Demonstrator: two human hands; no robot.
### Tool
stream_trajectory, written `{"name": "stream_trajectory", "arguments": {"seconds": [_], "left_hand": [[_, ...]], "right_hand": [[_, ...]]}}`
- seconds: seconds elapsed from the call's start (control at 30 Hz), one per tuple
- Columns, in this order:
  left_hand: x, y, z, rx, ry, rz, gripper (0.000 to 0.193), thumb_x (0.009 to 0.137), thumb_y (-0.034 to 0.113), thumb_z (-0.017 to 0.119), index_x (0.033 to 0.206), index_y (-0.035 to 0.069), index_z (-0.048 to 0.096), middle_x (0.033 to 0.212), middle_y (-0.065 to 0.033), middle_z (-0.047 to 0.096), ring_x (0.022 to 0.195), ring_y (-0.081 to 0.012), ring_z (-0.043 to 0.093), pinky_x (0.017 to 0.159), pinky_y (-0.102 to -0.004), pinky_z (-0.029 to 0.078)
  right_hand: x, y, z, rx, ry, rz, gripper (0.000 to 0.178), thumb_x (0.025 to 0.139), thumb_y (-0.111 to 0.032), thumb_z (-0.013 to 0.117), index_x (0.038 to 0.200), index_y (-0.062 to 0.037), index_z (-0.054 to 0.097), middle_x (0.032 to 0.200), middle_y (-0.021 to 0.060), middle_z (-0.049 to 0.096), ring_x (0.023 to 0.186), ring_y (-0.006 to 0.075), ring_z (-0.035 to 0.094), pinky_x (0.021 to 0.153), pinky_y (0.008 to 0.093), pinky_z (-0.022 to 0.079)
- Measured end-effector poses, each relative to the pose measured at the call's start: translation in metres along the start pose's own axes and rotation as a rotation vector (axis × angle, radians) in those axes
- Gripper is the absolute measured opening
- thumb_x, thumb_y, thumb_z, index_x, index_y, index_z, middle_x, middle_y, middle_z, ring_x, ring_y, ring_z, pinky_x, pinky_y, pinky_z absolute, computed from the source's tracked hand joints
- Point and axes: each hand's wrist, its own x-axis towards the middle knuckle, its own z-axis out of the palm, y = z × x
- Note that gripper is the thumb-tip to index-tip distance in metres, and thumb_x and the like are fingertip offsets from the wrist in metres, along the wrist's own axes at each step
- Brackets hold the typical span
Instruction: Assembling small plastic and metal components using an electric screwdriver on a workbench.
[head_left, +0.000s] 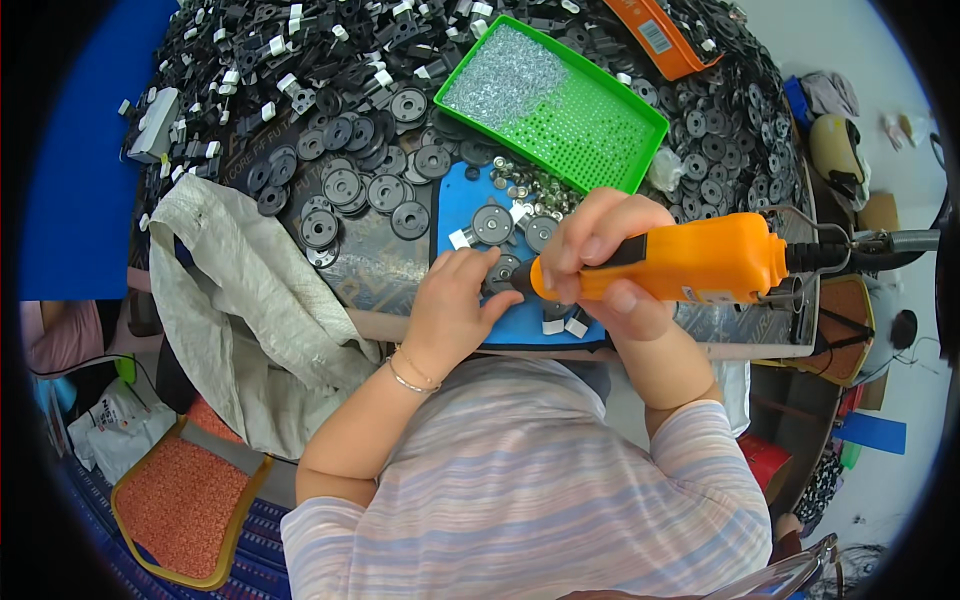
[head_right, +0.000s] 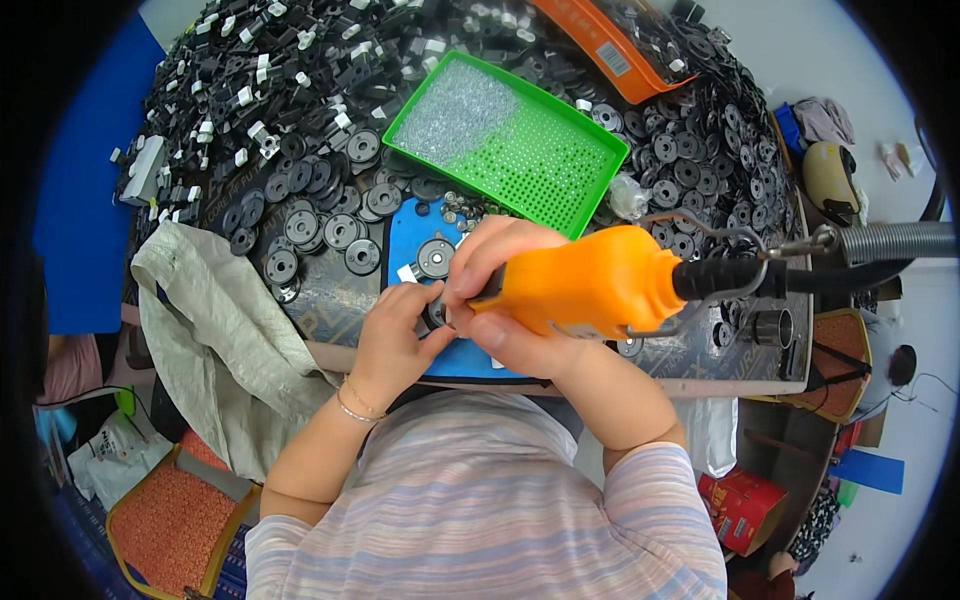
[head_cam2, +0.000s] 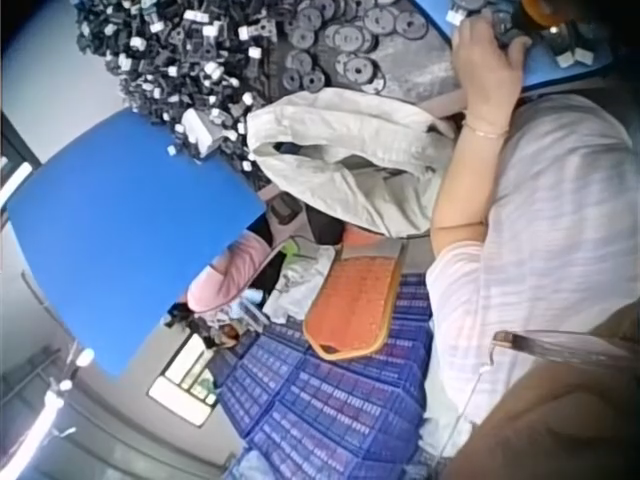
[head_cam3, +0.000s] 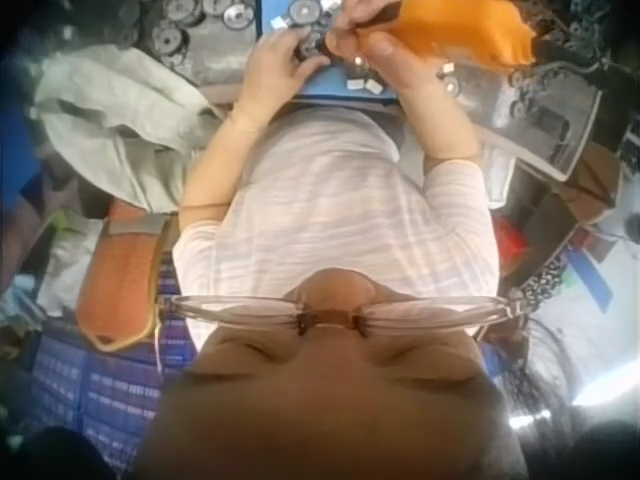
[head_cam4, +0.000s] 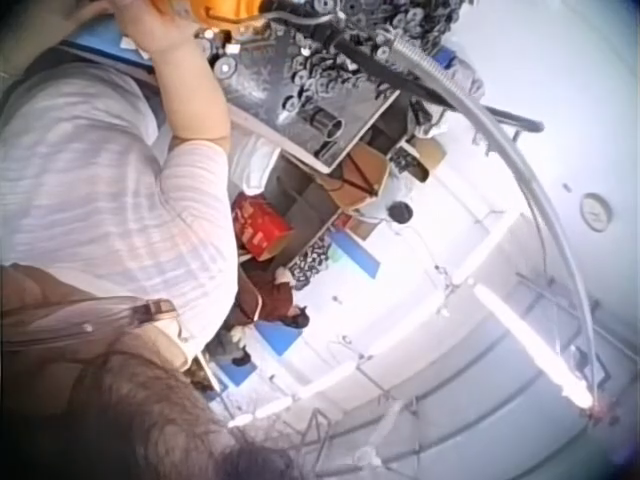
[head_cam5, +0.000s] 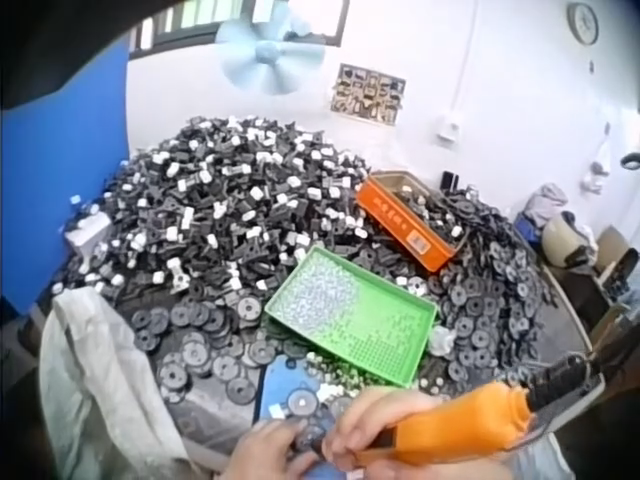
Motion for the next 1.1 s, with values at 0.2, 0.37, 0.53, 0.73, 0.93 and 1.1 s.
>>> {"name": "stream_trajectory", "arguments": {"seconds": [0.2, 0.37, 0.53, 0.73, 0.93, 1.1], "left_hand": [[0.000, 0.001, 0.000, -0.009, 0.004, -0.007, 0.048, 0.068, 0.023, 0.077, 0.104, -0.003, 0.059, 0.083, -0.0130, 0.057, 0.079, -0.0308, 0.053, 0.071, -0.0375, 0.045], [0.000, 0.001, -0.001, -0.009, -0.011, -0.022, 0.048, 0.068, 0.023, 0.077, 0.104, -0.003, 0.059, 0.084, -0.0133, 0.058, 0.080, -0.0311, 0.053, 0.072, -0.0377, 0.045], [0.000, 0.000, 0.000, -0.012, -0.033, -0.042, 0.047, 0.068, 0.022, 0.077, 0.104, -0.003, 0.059, 0.085, -0.0137, 0.058, 0.081, -0.0317, 0.054, 0.073, -0.0380, 0.045], [0.000, -0.001, -0.002, 0.020, -0.069, -0.042, 0.046, 0.067, 0.018, 0.077, 0.104, -0.003, 0.059, 0.088, -0.0143, 0.058, 0.083, -0.0328, 0.054, 0.074, -0.0386, 0.045], [0.001, -0.001, 0.001, 0.015, -0.072, -0.026, 0.046, 0.066, 0.016, 0.076, 0.104, -0.002, 0.059, 0.088, -0.0142, 0.059, 0.084, -0.0330, 0.055, 0.074, -0.0388, 0.046], [0.001, 0.002, -0.001, -0.011, -0.062, -0.082, 0.045, 0.068, 0.018, 0.077, 0.104, -0.002, 0.060, 0.085, -0.0128, 0.058, 0.079, -0.0307, 0.054, 0.072, -0.0378, 0.045]], "right_hand": [[-0.003, 0.002, -0.002, 0.003, 0.014, 0.012, 0.027, 0.081, -0.020, 0.065, 0.093, -0.0004, 0.052, 0.088, 0.0127, 0.052, 0.060, 0.0176, 0.057, 0.061, 0.0322, 0.049], [-0.003, 0.001, -0.003, -0.046, -0.007, 0.002, 0.026, 0.080, -0.019, 0.065, 0.093, -0.0005, 0.053, 0.088, 0.0124, 0.052, 0.061, 0.0174, 0.057, 0.062, 0.0320, 0.049], [-0.002, 0.001, -0.001, -0.083, -0.015, 0.030, 0.026, 0.080, -0.019, 0.065, 0.093, -0.0009, 0.053, 0.087, 0.0120, 0.052, 0.062, 0.0168, 0.056, 0.062, 0.0317, 0.049], [0.006, 0.000, 0.004, -0.101, -0.115, 0.078, 0.024, 0.079, -0.019, 0.069, 0.089, -0.0027, 0.055, 0.084, 0.0089, 0.052, 0.063, 0.0153, 0.055, 0.062, 0.0314, 0.048], [0.008, 0.002, 0.001, -0.121, -0.142, 0.067, 0.027, 0.079, -0.022, 0.072, 0.090, -0.0026, 0.055, 0.084, 0.0085, 0.053, 0.063, 0.0146, 0.056, 0.061, 0.0295, 0.049], [0.017, -0.016, -0.011, 0.012, -0.142, 0.011, 0.031, 0.077, -0.024, 0.074, 0.090, -0.0034, 0.055, 0.086, 0.0104, 0.055, 0.062, 0.0154, 0.057, 0.059, 0.0297, 0.050]]}}
